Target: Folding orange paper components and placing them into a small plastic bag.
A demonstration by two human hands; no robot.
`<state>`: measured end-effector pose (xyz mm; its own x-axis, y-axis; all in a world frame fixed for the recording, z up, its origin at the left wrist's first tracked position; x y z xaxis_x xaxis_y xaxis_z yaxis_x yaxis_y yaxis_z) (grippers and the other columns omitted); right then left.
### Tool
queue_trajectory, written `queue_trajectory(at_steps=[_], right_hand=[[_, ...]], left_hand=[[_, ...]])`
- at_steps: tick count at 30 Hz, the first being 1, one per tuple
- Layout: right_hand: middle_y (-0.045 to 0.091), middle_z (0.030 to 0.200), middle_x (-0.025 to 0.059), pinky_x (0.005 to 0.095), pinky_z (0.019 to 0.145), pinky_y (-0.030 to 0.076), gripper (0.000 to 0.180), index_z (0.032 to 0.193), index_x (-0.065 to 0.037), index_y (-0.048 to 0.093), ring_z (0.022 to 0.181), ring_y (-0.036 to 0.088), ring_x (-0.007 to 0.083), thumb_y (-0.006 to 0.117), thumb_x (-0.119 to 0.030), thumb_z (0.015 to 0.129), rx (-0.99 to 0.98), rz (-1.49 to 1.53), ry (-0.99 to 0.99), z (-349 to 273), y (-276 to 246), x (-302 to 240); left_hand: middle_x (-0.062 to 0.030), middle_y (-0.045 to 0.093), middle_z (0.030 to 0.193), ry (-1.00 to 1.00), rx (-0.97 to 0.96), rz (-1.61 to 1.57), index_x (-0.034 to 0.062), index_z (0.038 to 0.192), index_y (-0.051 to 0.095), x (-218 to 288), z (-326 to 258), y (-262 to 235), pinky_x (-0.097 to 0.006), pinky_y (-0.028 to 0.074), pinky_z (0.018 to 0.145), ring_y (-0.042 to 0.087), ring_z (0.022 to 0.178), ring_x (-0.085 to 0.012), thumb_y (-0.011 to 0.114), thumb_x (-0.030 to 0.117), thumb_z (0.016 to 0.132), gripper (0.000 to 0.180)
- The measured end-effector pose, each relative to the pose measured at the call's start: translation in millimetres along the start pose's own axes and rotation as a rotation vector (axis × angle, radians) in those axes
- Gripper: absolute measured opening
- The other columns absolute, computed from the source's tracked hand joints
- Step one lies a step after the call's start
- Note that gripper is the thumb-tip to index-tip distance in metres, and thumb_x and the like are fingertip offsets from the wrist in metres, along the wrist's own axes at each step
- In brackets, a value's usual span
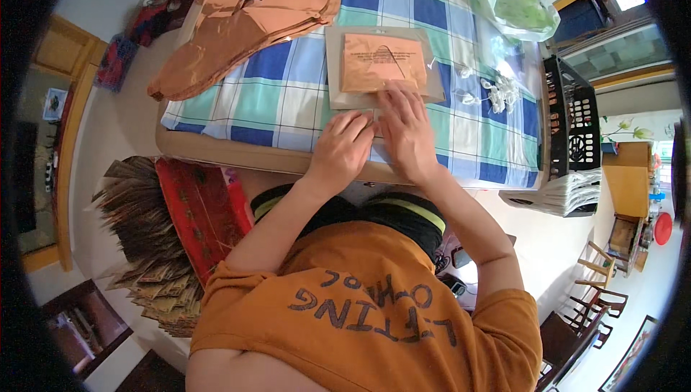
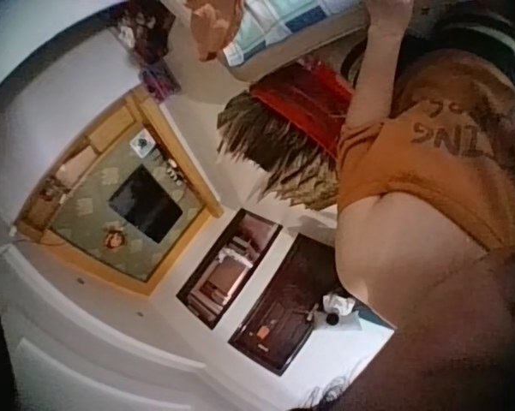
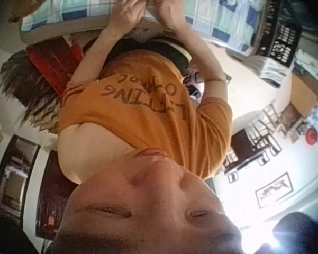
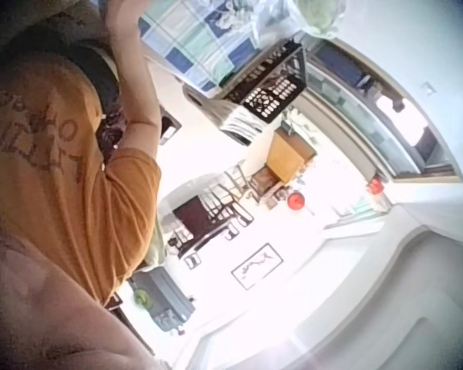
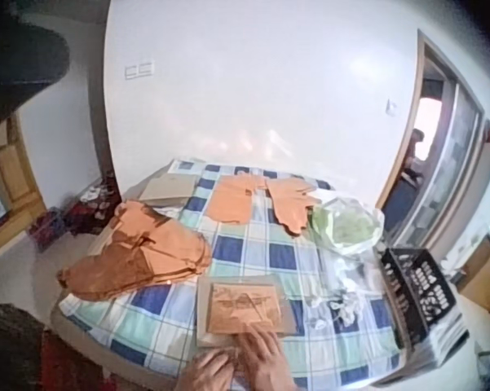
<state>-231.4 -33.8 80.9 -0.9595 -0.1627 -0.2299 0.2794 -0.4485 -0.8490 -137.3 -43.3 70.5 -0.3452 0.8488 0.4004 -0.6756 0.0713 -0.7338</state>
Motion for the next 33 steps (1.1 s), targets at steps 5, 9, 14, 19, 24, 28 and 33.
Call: queue_trajectory(at_steps=[5, 9, 14, 19, 24, 28, 33], right_hand=[[0.047, 0.139, 0.0158, 0.0494, 0.111, 0.029, 0.044, 0.132, -0.003, 0.052, 0.134, 0.038, 0.0340, 0.058, -0.013, 0.089, -0.120, 0.038, 0.057, -1.5, 13.7, 9.1], [0.048, 0.139, 0.0150, 0.0502, 0.111, 0.029, 0.042, 0.131, -0.004, 0.053, 0.134, 0.040, 0.0332, 0.057, -0.016, 0.091, -0.176, 0.126, 0.046, -7.2, 5.9, 13.0], [0.049, 0.138, 0.0158, 0.0500, 0.111, 0.029, 0.039, 0.129, -0.004, 0.054, 0.133, 0.041, 0.0335, 0.056, -0.015, 0.091, -0.195, 0.173, 0.065, -10.6, 2.0, 19.7], [0.058, 0.125, 0.0180, 0.0468, 0.101, 0.041, 0.030, 0.117, -0.002, 0.062, 0.123, 0.051, 0.0352, 0.059, -0.005, 0.087, -0.097, 0.218, 0.060, -15.7, -10.5, 25.5], [0.065, 0.101, 0.0156, 0.0380, 0.085, 0.049, 0.026, 0.102, -0.001, 0.065, 0.095, 0.061, 0.0337, 0.062, 0.009, 0.079, 0.179, 0.257, 0.165, -31.0, -61.3, 58.0], [0.063, 0.087, 0.0129, 0.0355, 0.075, 0.048, 0.013, 0.098, -0.002, 0.064, 0.081, 0.061, 0.0252, 0.064, -0.001, 0.084, 0.397, -0.084, 0.595, -100.1, -130.5, 209.6], [0.063, 0.092, 0.0147, 0.0410, 0.079, 0.048, 0.015, 0.094, -0.003, 0.063, 0.090, 0.060, 0.0342, 0.066, -0.015, 0.085, 0.137, -0.491, 0.881, -171.0, -168.5, 323.6]], left_hand=[[-0.0125, 0.061, 0.109, -0.005, 0.000, -0.006, -0.0002, 0.099, 0.064, -0.8, 0.5, -3.7, -0.042, 0.045, 0.093, 0.056, 0.107, -0.0301, 0.064, 0.007, 0.080, 0.020], [-0.0120, 0.062, 0.107, -0.007, 0.016, -0.024, 0.0002, 0.099, 0.064, -1.2, 1.1, -7.6, -0.041, 0.045, 0.093, 0.056, 0.106, -0.0301, 0.064, 0.005, 0.079, 0.020], [-0.0111, 0.063, 0.104, -0.007, 0.036, -0.033, 0.0014, 0.098, 0.064, -0.7, 4.5, -9.1, -0.041, 0.045, 0.092, 0.058, 0.103, -0.0291, 0.064, 0.004, 0.079, 0.020], [-0.0122, 0.063, 0.112, -0.203, -0.003, -0.165, 0.0045, 0.102, 0.062, -21.3, 63.0, -14.7, -0.042, 0.044, 0.094, 0.057, 0.109, -0.0291, 0.064, 0.008, 0.082, 0.020], [-0.0141, 0.054, 0.133, 0.044, -0.043, 0.026, 0.0102, 0.124, 0.058, -29.4, 90.6, 42.2, -0.051, 0.031, 0.107, 0.045, 0.128, -0.0340, 0.062, 0.021, 0.089, 0.037], [-0.0081, 0.042, 0.146, -0.026, -0.243, 0.138, 0.0199, 0.133, 0.055, -33.6, 75.1, 73.8, -0.056, 0.022, 0.113, 0.032, 0.140, -0.0277, 0.055, 0.034, 0.094, 0.041], [-0.0079, 0.042, 0.146, -0.036, -0.262, 0.161, 0.0208, 0.136, 0.051, -29.1, 74.5, 72.3, -0.056, 0.022, 0.113, 0.030, 0.141, -0.0272, 0.054, 0.034, 0.095, 0.043]])
Point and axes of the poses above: each hand's wrist, its own z-axis towards the middle knuckle, its own y-axis out of the palm, x = y × z, the point moved 10 cm from there along z, towards the middle knuckle
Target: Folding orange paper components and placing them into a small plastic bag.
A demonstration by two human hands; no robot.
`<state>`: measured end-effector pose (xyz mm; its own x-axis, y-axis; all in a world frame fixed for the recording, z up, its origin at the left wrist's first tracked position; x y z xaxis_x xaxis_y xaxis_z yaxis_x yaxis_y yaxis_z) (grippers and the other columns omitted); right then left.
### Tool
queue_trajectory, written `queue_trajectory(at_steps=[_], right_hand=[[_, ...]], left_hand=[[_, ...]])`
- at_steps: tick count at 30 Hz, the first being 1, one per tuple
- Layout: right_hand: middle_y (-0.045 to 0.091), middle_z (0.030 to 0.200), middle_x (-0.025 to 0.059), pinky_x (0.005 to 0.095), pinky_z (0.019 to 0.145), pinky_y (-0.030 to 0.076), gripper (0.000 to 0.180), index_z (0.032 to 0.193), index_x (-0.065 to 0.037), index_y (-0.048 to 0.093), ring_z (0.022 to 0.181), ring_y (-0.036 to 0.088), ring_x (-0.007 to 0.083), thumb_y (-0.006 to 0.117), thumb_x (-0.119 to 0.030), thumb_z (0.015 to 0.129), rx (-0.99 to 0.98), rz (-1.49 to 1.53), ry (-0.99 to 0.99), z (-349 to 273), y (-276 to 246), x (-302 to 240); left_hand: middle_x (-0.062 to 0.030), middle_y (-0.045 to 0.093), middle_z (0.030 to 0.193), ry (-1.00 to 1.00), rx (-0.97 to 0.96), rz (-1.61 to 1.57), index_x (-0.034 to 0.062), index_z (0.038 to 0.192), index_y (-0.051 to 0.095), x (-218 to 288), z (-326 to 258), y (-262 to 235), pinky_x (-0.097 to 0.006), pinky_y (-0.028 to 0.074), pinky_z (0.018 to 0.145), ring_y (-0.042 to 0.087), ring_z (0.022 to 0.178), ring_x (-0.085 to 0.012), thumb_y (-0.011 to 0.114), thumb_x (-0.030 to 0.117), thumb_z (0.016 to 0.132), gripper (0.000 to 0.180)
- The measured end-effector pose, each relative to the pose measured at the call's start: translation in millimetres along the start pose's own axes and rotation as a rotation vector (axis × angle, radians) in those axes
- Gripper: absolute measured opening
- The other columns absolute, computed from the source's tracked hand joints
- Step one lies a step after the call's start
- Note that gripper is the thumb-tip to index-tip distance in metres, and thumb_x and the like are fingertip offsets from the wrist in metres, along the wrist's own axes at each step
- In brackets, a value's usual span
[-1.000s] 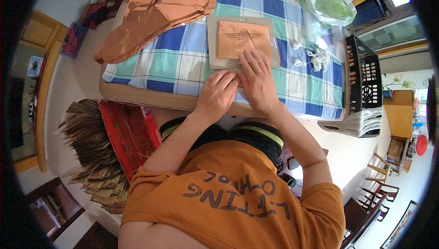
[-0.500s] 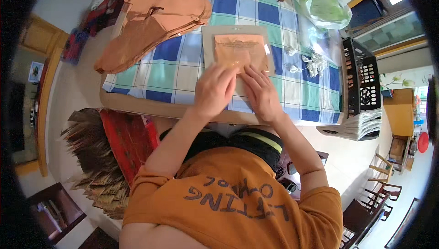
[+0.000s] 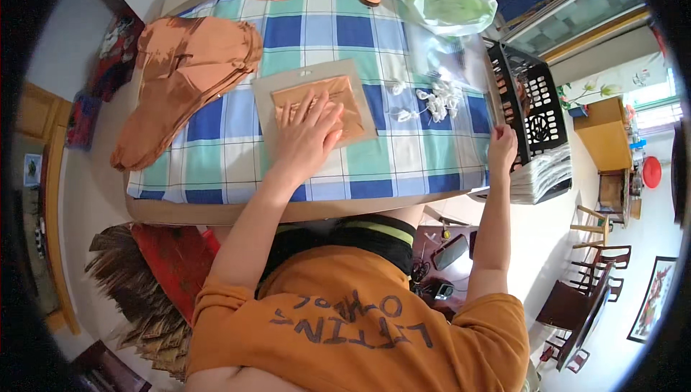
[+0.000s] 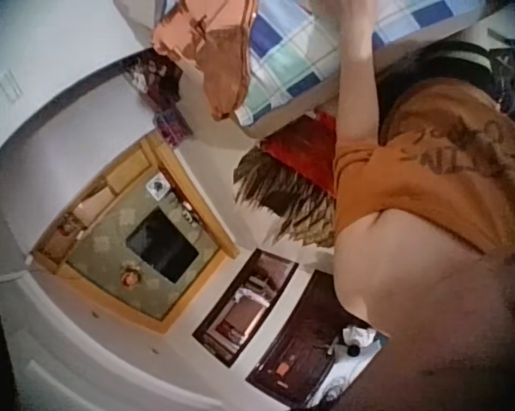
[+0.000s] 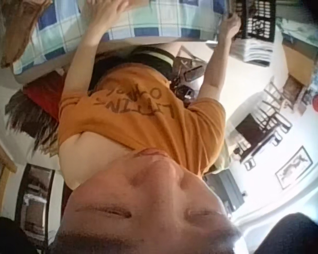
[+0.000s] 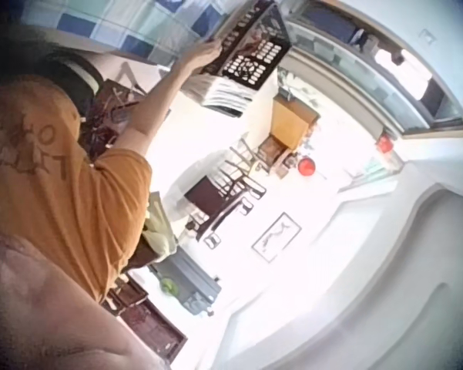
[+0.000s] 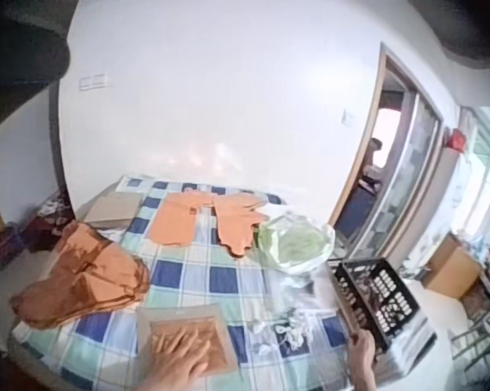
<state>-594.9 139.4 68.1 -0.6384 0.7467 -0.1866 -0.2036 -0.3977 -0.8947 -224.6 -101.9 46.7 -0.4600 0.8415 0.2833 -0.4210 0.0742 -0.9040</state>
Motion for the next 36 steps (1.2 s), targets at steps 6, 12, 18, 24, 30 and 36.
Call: queue_trajectory(at_steps=[6, 12, 18, 24, 30, 36], right_hand=[[0.068, 0.083, 0.0144, 0.0413, 0.072, 0.049, 0.019, 0.088, -0.002, 0.066, 0.080, 0.065, 0.0321, 0.069, -0.020, 0.082, -0.079, 0.036, 0.095, 3.3, 16.6, 23.7], [0.067, 0.091, 0.0143, 0.0442, 0.077, 0.049, 0.016, 0.089, -0.004, 0.067, 0.087, 0.064, 0.0353, 0.066, -0.019, 0.083, -0.176, -0.024, 0.097, 3.1, 15.1, 15.5], [0.067, 0.087, 0.0137, 0.0437, 0.073, 0.050, 0.016, 0.091, -0.004, 0.064, 0.081, 0.065, 0.0337, 0.064, -0.019, 0.083, -0.122, -0.101, 0.028, 3.8, -1.0, -3.3], [0.068, 0.083, 0.0106, 0.0314, 0.066, 0.052, 0.009, 0.095, -0.004, 0.064, 0.071, 0.065, 0.0196, 0.063, -0.006, 0.086, -0.298, 0.417, -0.224, -57.5, -21.7, -142.6], [0.065, 0.078, 0.0103, 0.0337, 0.060, 0.049, 0.010, 0.091, -0.005, 0.064, 0.065, 0.063, 0.0232, 0.067, -0.010, 0.083, -0.559, 0.552, -0.387, -130.0, -8.9, -250.9], [0.064, 0.074, 0.0136, 0.0381, 0.060, 0.050, 0.013, 0.092, -0.005, 0.062, 0.065, 0.064, 0.0288, 0.065, -0.017, 0.086, -0.548, 0.529, -0.224, -124.7, 6.3, -245.7]], left_hand=[[-0.0064, 0.043, 0.145, 0.005, 0.054, -0.019, 0.0208, 0.133, 0.054, 4.7, 1.3, -11.8, -0.061, 0.021, 0.111, 0.032, 0.140, -0.0264, 0.056, 0.036, 0.094, 0.042], [-0.0064, 0.048, 0.142, 0.080, 0.047, 0.023, 0.0227, 0.129, 0.058, 13.3, -3.4, -10.4, -0.064, 0.016, 0.111, 0.038, 0.136, -0.0279, 0.062, 0.041, 0.089, 0.044], [-0.0076, 0.049, 0.140, 0.081, 0.081, -0.106, 0.0246, 0.129, 0.058, 12.4, -4.5, -15.3, -0.067, 0.015, 0.110, 0.039, 0.135, -0.0295, 0.066, 0.043, 0.084, 0.049], [-0.0080, 0.048, 0.139, 0.098, 0.082, -0.075, 0.0274, 0.127, 0.058, 13.1, -7.0, -15.6, -0.066, 0.016, 0.110, 0.037, 0.135, -0.0305, 0.067, 0.044, 0.083, 0.048], [-0.0065, 0.043, 0.144, 0.077, 0.056, -0.050, 0.0289, 0.130, 0.056, 11.3, -5.2, -9.8, -0.065, 0.018, 0.110, 0.035, 0.136, -0.0309, 0.061, 0.045, 0.088, 0.046], [-0.0079, 0.044, 0.141, 0.048, 0.039, -0.034, 0.0279, 0.127, 0.057, 13.3, -3.3, -14.6, -0.065, 0.022, 0.108, 0.036, 0.135, -0.0294, 0.057, 0.050, 0.088, 0.045]])
Point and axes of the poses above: each hand's wrist, its own z-axis towards the middle knuckle, its own y-axis out of the palm, x = y × z, the point moved 10 cm from there along z, towards the middle knuckle
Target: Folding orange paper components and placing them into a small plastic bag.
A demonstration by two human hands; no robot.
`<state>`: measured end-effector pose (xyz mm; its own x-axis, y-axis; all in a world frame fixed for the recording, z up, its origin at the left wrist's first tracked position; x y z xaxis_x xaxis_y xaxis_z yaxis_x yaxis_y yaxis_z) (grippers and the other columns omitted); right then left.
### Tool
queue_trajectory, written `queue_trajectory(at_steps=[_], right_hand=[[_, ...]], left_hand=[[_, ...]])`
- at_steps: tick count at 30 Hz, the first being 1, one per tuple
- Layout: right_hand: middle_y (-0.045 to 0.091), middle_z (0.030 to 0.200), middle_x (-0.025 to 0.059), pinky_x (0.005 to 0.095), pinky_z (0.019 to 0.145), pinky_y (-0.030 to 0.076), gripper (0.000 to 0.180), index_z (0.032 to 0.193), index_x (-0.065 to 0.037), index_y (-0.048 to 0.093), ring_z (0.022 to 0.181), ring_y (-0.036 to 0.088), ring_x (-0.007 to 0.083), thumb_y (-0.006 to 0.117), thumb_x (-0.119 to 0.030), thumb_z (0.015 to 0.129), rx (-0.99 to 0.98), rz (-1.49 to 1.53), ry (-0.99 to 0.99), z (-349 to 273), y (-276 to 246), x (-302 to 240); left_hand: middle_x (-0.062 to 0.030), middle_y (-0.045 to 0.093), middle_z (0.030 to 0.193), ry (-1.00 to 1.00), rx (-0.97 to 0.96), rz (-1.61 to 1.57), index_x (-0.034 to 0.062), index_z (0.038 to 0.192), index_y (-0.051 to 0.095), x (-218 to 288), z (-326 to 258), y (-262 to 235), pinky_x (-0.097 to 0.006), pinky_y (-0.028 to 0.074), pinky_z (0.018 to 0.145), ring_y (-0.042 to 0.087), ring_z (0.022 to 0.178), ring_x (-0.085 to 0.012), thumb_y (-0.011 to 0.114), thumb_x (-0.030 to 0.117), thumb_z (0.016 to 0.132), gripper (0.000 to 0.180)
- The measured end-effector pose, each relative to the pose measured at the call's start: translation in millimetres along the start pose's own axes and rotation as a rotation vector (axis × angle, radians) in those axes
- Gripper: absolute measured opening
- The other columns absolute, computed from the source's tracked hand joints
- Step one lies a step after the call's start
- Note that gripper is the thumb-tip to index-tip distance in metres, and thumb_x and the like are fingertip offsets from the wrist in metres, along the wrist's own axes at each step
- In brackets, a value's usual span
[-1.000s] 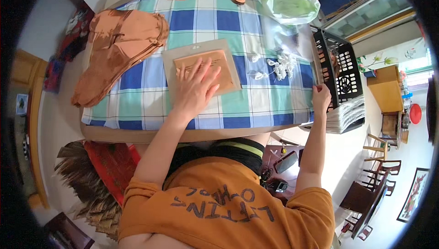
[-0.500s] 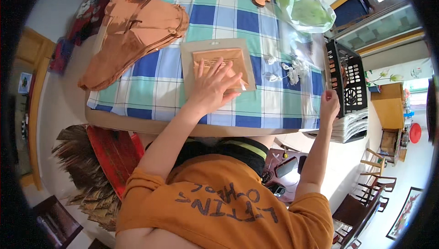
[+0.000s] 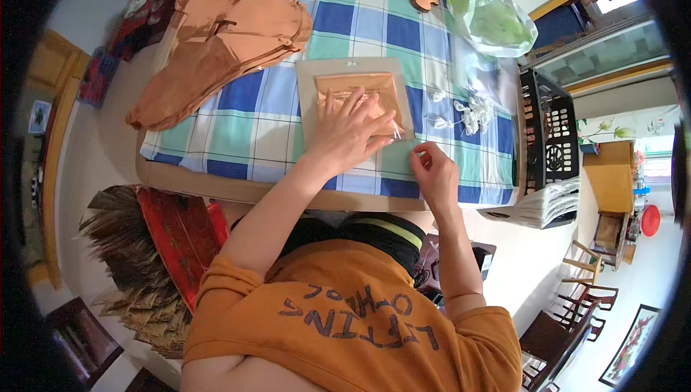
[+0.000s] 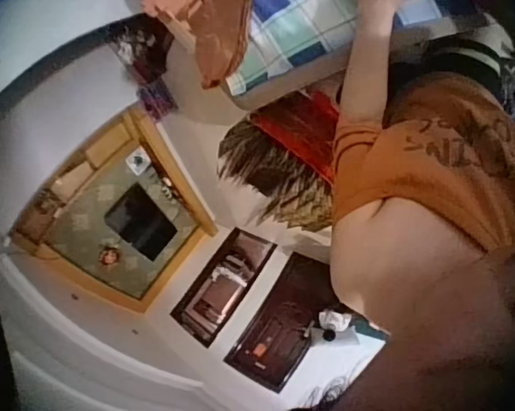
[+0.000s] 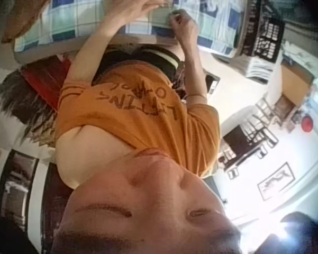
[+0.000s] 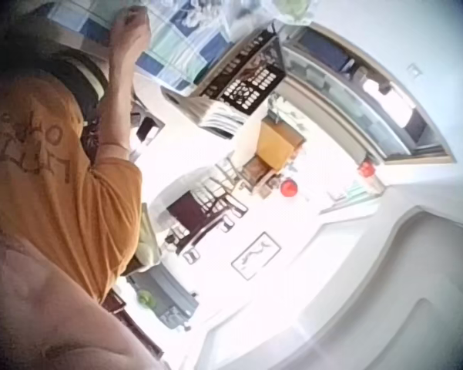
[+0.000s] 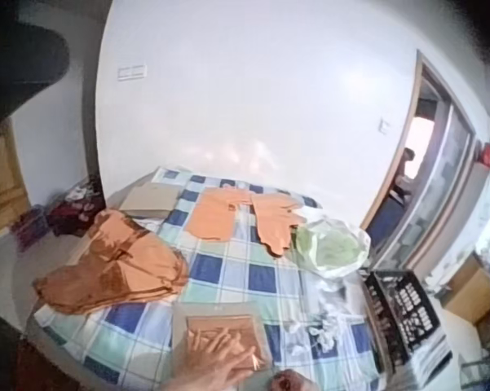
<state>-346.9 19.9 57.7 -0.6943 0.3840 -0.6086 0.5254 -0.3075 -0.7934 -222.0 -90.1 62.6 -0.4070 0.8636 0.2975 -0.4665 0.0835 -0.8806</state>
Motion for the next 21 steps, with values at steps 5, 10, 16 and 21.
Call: queue_trajectory(at_steps=[5, 10, 16, 21], right_hand=[[0.064, 0.075, 0.0090, 0.0283, 0.055, 0.047, 0.016, 0.100, -0.003, 0.064, 0.062, 0.060, 0.0140, 0.067, -0.009, 0.086, 0.124, 0.083, 0.036, 1.8, -2.7, 0.7], [0.062, 0.100, 0.0122, 0.0304, 0.064, 0.053, 0.018, 0.103, -0.003, 0.064, 0.086, 0.065, 0.0181, 0.065, -0.003, 0.086, 0.224, 0.341, -0.090, 1.3, -4.1, -13.4], [0.058, 0.107, 0.0131, 0.0360, 0.081, 0.050, 0.023, 0.104, -0.005, 0.065, 0.098, 0.060, 0.0267, 0.065, 0.000, 0.082, 0.222, 0.020, -0.268, -8.2, -8.9, -23.6], [0.058, 0.096, 0.0140, 0.0415, 0.081, 0.046, 0.021, 0.099, -0.004, 0.064, 0.089, 0.056, 0.0320, 0.068, -0.002, 0.078, 0.285, -0.065, -0.347, -13.3, -10.2, -30.1]], left_hand=[[-0.0088, 0.044, 0.141, -0.003, -0.066, 0.047, 0.0275, 0.126, 0.059, -0.4, 0.5, 6.6, -0.066, 0.021, 0.108, 0.035, 0.136, -0.0295, 0.061, 0.049, 0.086, 0.046], [-0.0094, 0.045, 0.141, 0.000, 0.014, 0.017, 0.0277, 0.126, 0.060, -3.4, -4.7, 8.8, -0.067, 0.020, 0.107, 0.034, 0.136, -0.0298, 0.063, 0.049, 0.084, 0.047], [-0.0103, 0.045, 0.141, 0.014, 0.034, -0.003, 0.0274, 0.128, 0.058, -1.4, -4.9, 5.7, -0.067, 0.020, 0.108, 0.034, 0.136, -0.0309, 0.063, 0.048, 0.085, 0.048], [-0.0106, 0.045, 0.141, 0.001, 0.017, -0.005, 0.0286, 0.132, 0.054, -2.1, -3.5, 4.9, -0.066, 0.020, 0.108, 0.034, 0.137, -0.0309, 0.063, 0.049, 0.085, 0.052]])
Point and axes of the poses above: each hand's wrist, its own z-axis towards the middle knuckle, its own y-axis out of the palm, x = y × z, the point moved 10 cm from there along z, towards the middle knuckle
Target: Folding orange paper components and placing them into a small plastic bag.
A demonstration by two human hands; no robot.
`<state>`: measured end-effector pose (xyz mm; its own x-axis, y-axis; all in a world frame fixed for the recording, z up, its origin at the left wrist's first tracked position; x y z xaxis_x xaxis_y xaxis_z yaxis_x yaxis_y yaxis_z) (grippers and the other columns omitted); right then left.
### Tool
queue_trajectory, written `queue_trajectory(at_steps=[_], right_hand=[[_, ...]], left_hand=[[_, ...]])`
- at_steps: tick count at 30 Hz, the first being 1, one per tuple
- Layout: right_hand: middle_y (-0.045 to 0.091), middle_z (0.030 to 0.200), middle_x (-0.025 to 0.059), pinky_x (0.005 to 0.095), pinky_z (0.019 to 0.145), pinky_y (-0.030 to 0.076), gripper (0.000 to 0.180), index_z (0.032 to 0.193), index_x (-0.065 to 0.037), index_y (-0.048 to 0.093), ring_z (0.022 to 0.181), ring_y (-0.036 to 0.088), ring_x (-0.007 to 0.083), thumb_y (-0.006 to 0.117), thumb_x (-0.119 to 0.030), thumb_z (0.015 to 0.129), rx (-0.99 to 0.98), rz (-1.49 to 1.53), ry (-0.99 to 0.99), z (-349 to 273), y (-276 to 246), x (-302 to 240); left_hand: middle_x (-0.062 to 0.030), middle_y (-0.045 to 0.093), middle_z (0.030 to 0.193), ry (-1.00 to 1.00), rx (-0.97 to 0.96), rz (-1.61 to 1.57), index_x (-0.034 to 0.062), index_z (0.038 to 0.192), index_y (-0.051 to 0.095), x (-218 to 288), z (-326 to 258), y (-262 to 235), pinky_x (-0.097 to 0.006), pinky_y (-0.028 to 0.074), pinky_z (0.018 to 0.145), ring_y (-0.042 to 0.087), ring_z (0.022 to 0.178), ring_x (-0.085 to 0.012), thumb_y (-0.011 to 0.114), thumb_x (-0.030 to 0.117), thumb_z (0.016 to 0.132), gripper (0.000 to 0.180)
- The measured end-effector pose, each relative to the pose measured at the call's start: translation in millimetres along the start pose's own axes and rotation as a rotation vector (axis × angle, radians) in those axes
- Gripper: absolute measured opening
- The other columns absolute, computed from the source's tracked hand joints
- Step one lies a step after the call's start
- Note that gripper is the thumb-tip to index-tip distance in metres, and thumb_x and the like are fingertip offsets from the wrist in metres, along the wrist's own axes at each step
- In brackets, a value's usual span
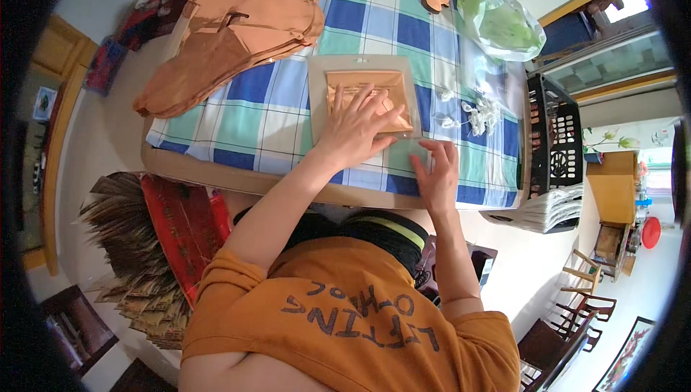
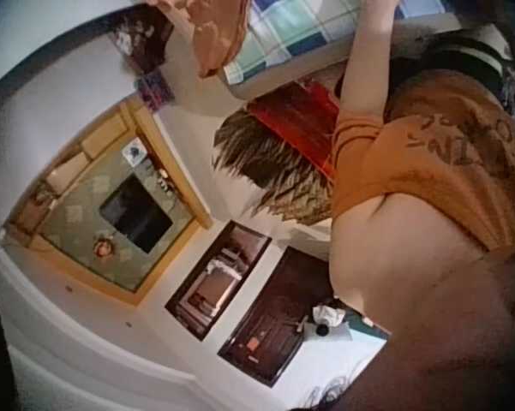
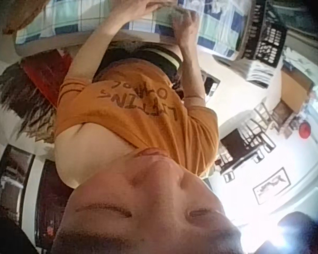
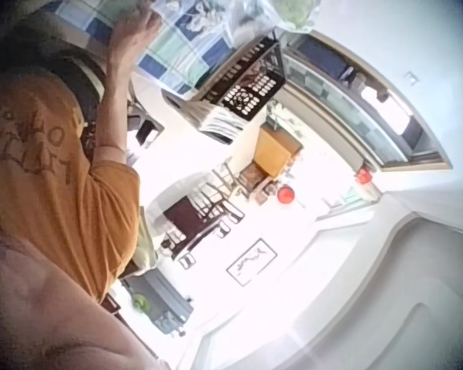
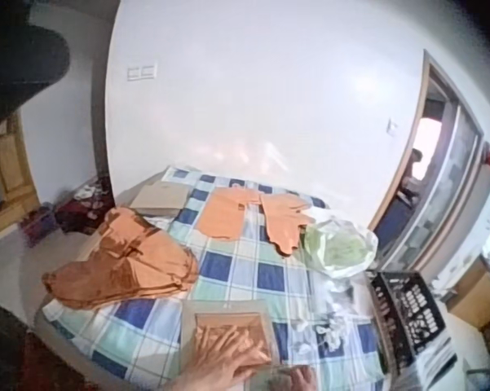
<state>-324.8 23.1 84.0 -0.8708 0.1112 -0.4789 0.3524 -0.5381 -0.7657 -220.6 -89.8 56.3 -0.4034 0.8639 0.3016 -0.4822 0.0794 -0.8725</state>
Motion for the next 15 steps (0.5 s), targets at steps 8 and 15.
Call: queue_trajectory(at_steps=[8, 15], right_hand=[[0.056, 0.088, 0.0105, 0.0418, 0.075, 0.043, 0.017, 0.092, -0.006, 0.063, 0.085, 0.054, 0.0314, 0.071, -0.007, 0.077, -0.015, -0.024, 0.031, 15.8, 14.8, 14.3], [0.058, 0.094, 0.0102, 0.0421, 0.075, 0.044, 0.022, 0.101, -0.007, 0.064, 0.087, 0.055, 0.0314, 0.065, -0.004, 0.079, 0.028, 0.040, -0.060, 34.0, 11.2, 4.9]], left_hand=[[-0.0100, 0.044, 0.142, 0.021, 0.013, 0.017, 0.0264, 0.126, 0.060, 0.9, -0.8, -0.2, -0.067, 0.020, 0.108, 0.033, 0.137, -0.0302, 0.062, 0.049, 0.085, 0.047], [-0.0093, 0.044, 0.142, 0.007, -0.004, 0.022, 0.0247, 0.123, 0.063, 1.3, -3.0, 1.1, -0.068, 0.019, 0.108, 0.032, 0.137, -0.0297, 0.063, 0.048, 0.084, 0.045]])
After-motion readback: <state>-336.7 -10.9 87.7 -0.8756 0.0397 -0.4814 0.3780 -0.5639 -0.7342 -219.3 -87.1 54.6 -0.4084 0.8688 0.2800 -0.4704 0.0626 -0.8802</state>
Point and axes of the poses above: each hand's wrist, its own z-axis towards the middle knuckle, its own y-axis out of the palm, x = y × z, the point moved 10 cm from there along z, towards the middle knuckle
